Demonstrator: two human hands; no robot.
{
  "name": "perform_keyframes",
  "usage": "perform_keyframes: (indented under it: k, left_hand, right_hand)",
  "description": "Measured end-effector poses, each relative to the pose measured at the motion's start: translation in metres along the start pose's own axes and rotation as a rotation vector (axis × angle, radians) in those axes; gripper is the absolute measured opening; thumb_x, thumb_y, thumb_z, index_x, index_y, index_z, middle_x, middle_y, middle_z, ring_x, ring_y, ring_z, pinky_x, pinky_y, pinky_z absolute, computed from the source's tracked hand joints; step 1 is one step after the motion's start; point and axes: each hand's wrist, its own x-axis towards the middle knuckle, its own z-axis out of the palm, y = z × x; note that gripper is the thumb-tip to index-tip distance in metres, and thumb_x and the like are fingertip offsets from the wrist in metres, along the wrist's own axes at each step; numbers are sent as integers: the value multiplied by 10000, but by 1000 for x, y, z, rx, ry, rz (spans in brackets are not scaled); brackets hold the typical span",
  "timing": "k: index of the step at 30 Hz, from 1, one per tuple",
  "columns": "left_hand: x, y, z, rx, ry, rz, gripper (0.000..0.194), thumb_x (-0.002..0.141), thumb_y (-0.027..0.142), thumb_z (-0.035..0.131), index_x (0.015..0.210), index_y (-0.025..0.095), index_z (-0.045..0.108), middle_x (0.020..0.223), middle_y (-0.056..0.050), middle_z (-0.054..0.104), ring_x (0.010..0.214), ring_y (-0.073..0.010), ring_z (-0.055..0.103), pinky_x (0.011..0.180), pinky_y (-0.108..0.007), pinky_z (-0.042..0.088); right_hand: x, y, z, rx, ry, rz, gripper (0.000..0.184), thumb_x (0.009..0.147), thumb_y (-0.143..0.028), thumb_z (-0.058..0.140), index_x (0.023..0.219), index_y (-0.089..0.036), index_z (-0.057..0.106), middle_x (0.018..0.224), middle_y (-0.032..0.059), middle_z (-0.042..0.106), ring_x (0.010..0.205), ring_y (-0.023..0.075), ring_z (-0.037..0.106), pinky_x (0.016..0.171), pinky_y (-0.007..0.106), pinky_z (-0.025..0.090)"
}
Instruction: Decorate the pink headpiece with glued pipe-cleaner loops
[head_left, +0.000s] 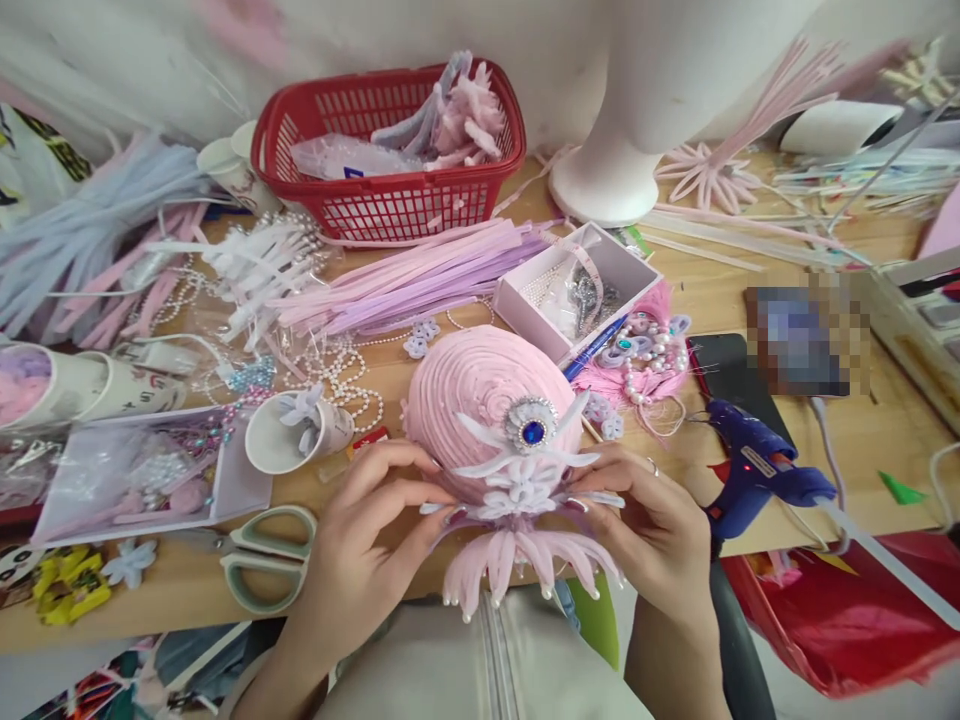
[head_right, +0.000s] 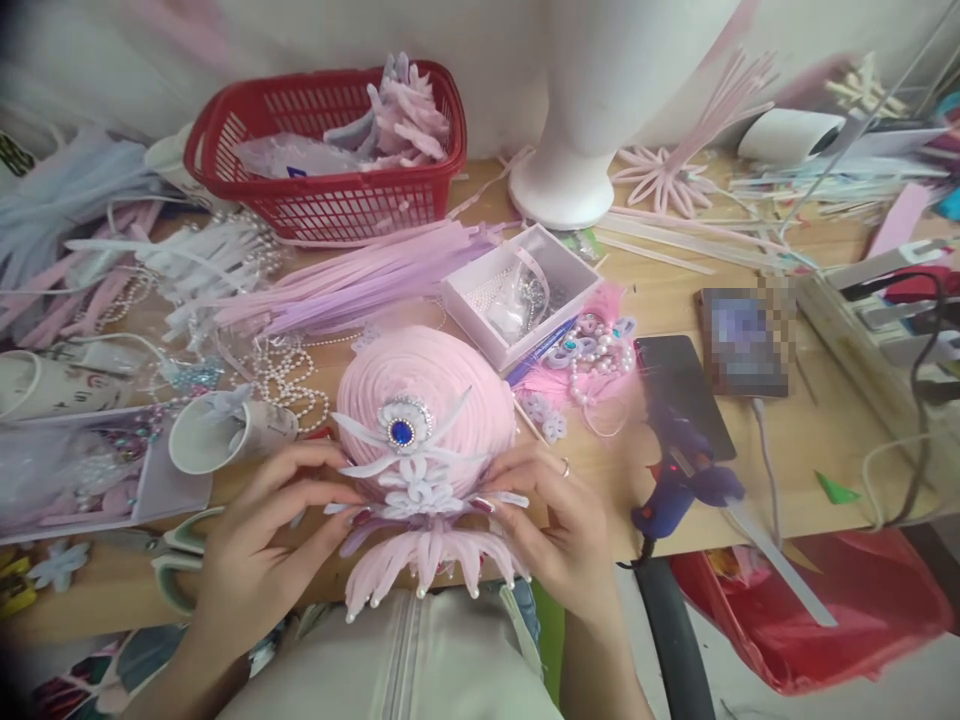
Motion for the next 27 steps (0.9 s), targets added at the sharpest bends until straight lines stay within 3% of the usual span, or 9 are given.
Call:
perform_keyframes:
  k: [10,27]
  left_hand:
    - [3,0,3,0,-21,-28,179,918,91,627,933,269,649,955,22,724,1064,-164,623,999,-300,474]
    - [1,2,1,-55,-15,-134,139,949,140,600,921,264,655,983,20,734,1024,-150,665,995,-286,474]
  right_hand:
    - [-1,2,-2,8,-53,-11,134,882,-126,697,925,-252,717,869,34,728,820,209,676,742,334,524]
    - [2,-4,-2,-87,-105,-22,97,920,-144,635,926,-235,669,885,44,715,833,208,672,725,325,519]
